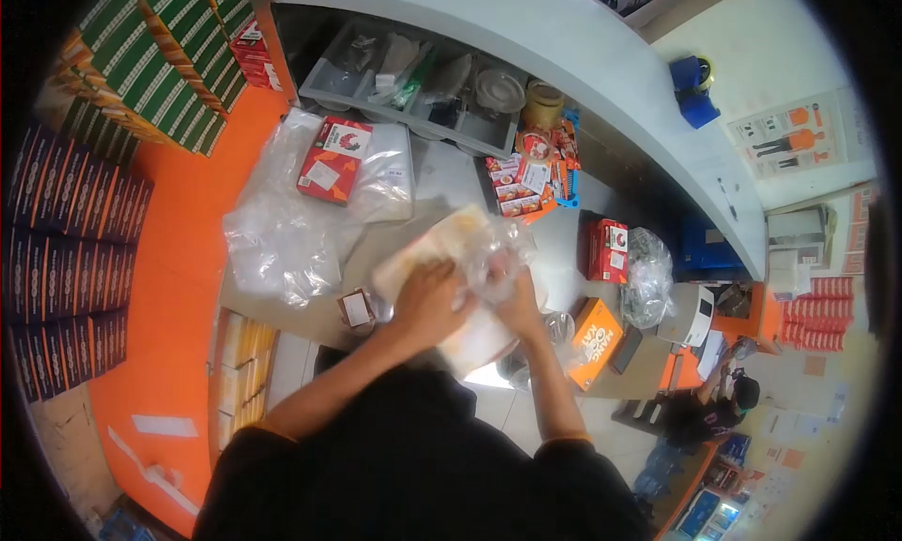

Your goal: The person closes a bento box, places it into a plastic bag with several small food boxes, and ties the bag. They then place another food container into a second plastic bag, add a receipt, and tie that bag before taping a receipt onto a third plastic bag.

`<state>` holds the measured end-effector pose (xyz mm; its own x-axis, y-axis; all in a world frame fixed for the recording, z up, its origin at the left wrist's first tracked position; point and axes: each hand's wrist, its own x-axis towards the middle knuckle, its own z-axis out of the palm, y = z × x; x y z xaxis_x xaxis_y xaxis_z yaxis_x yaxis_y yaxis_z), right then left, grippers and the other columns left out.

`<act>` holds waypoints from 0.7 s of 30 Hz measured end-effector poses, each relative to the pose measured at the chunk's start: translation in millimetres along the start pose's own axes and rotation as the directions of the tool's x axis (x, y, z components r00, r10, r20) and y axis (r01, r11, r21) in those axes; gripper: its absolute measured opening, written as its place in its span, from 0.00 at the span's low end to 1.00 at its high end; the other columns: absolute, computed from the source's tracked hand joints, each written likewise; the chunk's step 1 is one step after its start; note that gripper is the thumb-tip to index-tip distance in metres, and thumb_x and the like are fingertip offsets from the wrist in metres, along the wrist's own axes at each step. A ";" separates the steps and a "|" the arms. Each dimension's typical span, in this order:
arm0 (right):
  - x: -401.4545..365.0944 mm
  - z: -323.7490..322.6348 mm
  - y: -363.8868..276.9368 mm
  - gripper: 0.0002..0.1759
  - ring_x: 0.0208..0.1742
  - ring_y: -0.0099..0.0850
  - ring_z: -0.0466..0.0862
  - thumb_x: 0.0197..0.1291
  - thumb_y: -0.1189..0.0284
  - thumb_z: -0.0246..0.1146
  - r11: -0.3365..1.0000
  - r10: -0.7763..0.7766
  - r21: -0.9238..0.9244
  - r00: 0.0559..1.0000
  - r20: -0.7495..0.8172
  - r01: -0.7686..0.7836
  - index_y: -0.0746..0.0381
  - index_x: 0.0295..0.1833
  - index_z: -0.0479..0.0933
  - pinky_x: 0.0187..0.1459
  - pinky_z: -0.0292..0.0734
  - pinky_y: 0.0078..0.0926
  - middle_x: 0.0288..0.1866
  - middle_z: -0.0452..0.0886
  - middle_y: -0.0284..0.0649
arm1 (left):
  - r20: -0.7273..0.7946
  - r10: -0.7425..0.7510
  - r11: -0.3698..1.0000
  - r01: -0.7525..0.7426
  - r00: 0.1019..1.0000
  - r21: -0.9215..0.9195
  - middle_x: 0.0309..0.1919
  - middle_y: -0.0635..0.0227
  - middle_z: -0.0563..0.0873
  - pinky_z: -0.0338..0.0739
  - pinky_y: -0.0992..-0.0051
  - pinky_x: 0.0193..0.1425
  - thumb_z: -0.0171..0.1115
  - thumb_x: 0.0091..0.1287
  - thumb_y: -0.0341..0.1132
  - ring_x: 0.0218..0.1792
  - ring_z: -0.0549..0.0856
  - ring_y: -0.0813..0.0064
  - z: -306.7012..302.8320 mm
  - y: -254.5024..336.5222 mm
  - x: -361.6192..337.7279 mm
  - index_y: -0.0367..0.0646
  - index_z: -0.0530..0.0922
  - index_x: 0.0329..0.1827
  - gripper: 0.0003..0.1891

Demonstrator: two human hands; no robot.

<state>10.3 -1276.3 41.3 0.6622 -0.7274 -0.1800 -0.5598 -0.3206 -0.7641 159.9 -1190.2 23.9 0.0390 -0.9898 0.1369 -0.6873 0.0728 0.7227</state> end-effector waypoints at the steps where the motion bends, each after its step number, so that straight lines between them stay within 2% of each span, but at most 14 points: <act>1: -5.6 6.8 11.2 0.15 0.49 0.40 0.76 0.60 0.68 0.61 0.994 -0.089 0.040 0.981 -0.173 0.098 0.65 0.49 0.77 0.54 0.70 0.39 0.43 0.78 0.47 | 0.047 -0.093 0.992 0.097 0.995 -0.084 0.39 0.50 0.82 0.72 0.58 0.54 0.67 0.56 0.40 0.47 0.79 0.52 3.5 12.3 -5.7 0.33 0.80 0.38 0.17; 2: -10.8 12.3 20.8 0.15 0.55 0.46 0.74 0.59 0.69 0.60 0.978 -0.167 0.061 0.923 -0.347 0.200 0.65 0.49 0.76 0.58 0.66 0.45 0.48 0.76 0.51 | -0.073 -0.096 0.987 0.085 0.993 -0.138 0.39 0.52 0.81 0.75 0.60 0.47 0.69 0.53 0.37 0.42 0.80 0.52 0.9 29.0 -4.7 0.34 0.80 0.38 0.15; 5: -18.4 21.8 34.3 0.16 0.61 0.53 0.67 0.57 0.71 0.59 0.975 -0.125 0.139 0.945 -0.304 0.173 0.64 0.50 0.75 0.61 0.58 0.52 0.53 0.72 0.54 | -0.246 -0.015 0.924 -0.081 0.969 -0.375 0.38 0.56 0.81 0.75 0.62 0.46 0.69 0.53 0.34 0.41 0.80 0.55 29.6 7.4 8.9 0.36 0.80 0.39 0.14; 6: -19.4 17.8 34.9 0.16 0.56 0.54 0.70 0.54 0.74 0.59 0.983 -0.160 0.058 0.961 -0.225 0.177 0.64 0.50 0.74 0.58 0.63 0.49 0.51 0.72 0.54 | -0.320 0.021 0.933 -0.134 0.947 -0.335 0.39 0.58 0.80 0.76 0.64 0.45 0.68 0.52 0.32 0.41 0.79 0.57 29.7 7.0 10.7 0.36 0.80 0.40 0.14; 7: -18.0 17.1 33.6 0.16 0.56 0.54 0.70 0.54 0.74 0.59 0.983 -0.152 0.065 0.963 -0.224 0.170 0.64 0.50 0.74 0.58 0.63 0.49 0.51 0.72 0.54 | -0.312 0.018 0.933 -0.128 0.950 -0.336 0.39 0.58 0.80 0.76 0.64 0.45 0.68 0.52 0.32 0.41 0.79 0.57 35.4 -1.3 9.5 0.36 0.80 0.40 0.14; 9: -10.6 17.2 30.2 0.16 0.52 0.54 0.71 0.53 0.77 0.58 0.936 -0.353 -0.041 0.925 -0.141 0.351 0.63 0.50 0.73 0.55 0.66 0.45 0.51 0.72 0.53 | -0.245 0.047 0.921 -0.137 0.968 -0.364 0.39 0.58 0.80 0.76 0.65 0.44 0.68 0.51 0.30 0.41 0.80 0.58 38.6 -19.2 9.2 0.36 0.81 0.39 0.13; 10: -1.6 15.5 31.7 0.14 0.51 0.43 0.73 0.52 0.79 0.60 0.923 -0.383 -0.018 0.915 -0.124 0.384 0.63 0.46 0.73 0.50 0.70 0.35 0.50 0.72 0.49 | -0.252 0.035 0.917 -0.131 0.967 -0.376 0.39 0.57 0.80 0.76 0.64 0.45 0.67 0.50 0.29 0.42 0.80 0.56 38.7 -25.0 7.0 0.37 0.80 0.42 0.15; 11: 8.0 6.7 23.2 0.14 0.51 0.43 0.73 0.52 0.79 0.60 0.923 -0.384 -0.010 0.916 -0.119 0.385 0.63 0.46 0.73 0.50 0.70 0.35 0.50 0.72 0.49 | -0.251 0.027 0.919 -0.123 0.968 -0.374 0.39 0.57 0.80 0.76 0.64 0.45 0.67 0.50 0.29 0.42 0.80 0.56 41.1 -33.1 6.8 0.37 0.80 0.42 0.15; 13: 31.4 -22.9 2.8 0.12 0.45 0.31 0.77 0.52 0.77 0.62 0.949 -0.153 0.305 0.962 0.228 0.079 0.65 0.44 0.76 0.48 0.73 0.30 0.49 0.77 0.41 | -0.130 -0.258 0.833 0.152 0.957 -0.533 0.44 0.52 0.82 0.77 0.64 0.50 0.67 0.52 0.29 0.46 0.81 0.50 66.1 -63.8 0.6 0.36 0.78 0.49 0.20; 14: 50.8 -37.7 17.5 0.10 0.40 0.28 0.78 0.53 0.77 0.64 0.955 -0.156 0.282 0.965 0.209 0.093 0.64 0.43 0.77 0.44 0.73 0.26 0.45 0.79 0.39 | -0.137 -0.307 0.905 0.244 0.942 -0.348 0.51 0.46 0.80 0.76 0.65 0.57 0.67 0.54 0.30 0.51 0.80 0.47 108.7 -100.6 -11.3 0.32 0.74 0.56 0.24; 15: 77.1 -49.7 35.0 0.09 0.35 0.25 0.79 0.54 0.76 0.65 0.960 -0.158 0.257 0.969 0.189 0.106 0.64 0.42 0.79 0.39 0.74 0.23 0.41 0.81 0.36 | -0.134 -0.313 0.903 0.251 0.940 -0.348 0.51 0.46 0.80 0.76 0.65 0.57 0.67 0.54 0.30 0.51 0.80 0.47 106.5 -103.8 -9.4 0.32 0.74 0.56 0.24; 17: 147.0 -51.7 61.3 0.10 0.29 0.23 0.80 0.57 0.73 0.65 0.989 -0.117 0.097 0.993 0.012 0.115 0.64 0.44 0.81 0.33 0.75 0.21 0.31 0.83 0.35 | -0.090 -0.217 0.927 0.176 0.972 -0.331 0.54 0.41 0.78 0.75 0.66 0.60 0.67 0.56 0.30 0.54 0.80 0.47 95.0 -102.4 -4.0 0.28 0.72 0.59 0.27; 19: 221.6 -11.1 123.8 0.15 0.34 0.27 0.85 0.53 0.66 0.70 0.999 0.007 -0.046 0.986 0.165 0.001 0.63 0.44 0.82 0.34 0.78 0.26 0.31 0.85 0.39 | -0.047 -0.220 0.907 0.186 0.974 -0.378 0.52 0.43 0.79 0.75 0.66 0.59 0.67 0.56 0.30 0.53 0.80 0.48 82.1 -98.1 -0.4 0.31 0.72 0.58 0.26; 21: 282.6 60.2 156.1 0.21 0.39 0.37 0.87 0.46 0.59 0.73 0.804 0.187 -0.584 0.980 0.065 -0.115 0.63 0.40 0.83 0.39 0.82 0.33 0.36 0.86 0.46 | -0.025 -0.221 0.892 0.192 0.975 -0.410 0.50 0.45 0.80 0.75 0.66 0.58 0.67 0.55 0.29 0.53 0.80 0.49 64.7 -96.5 9.3 0.33 0.72 0.57 0.25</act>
<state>140.0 -1495.4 -166.1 0.5765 -0.7337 -0.3595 -0.8168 -0.5284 -0.2315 179.7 -1214.4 -88.4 0.2083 -0.9780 -0.0092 -0.3079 -0.0745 0.9485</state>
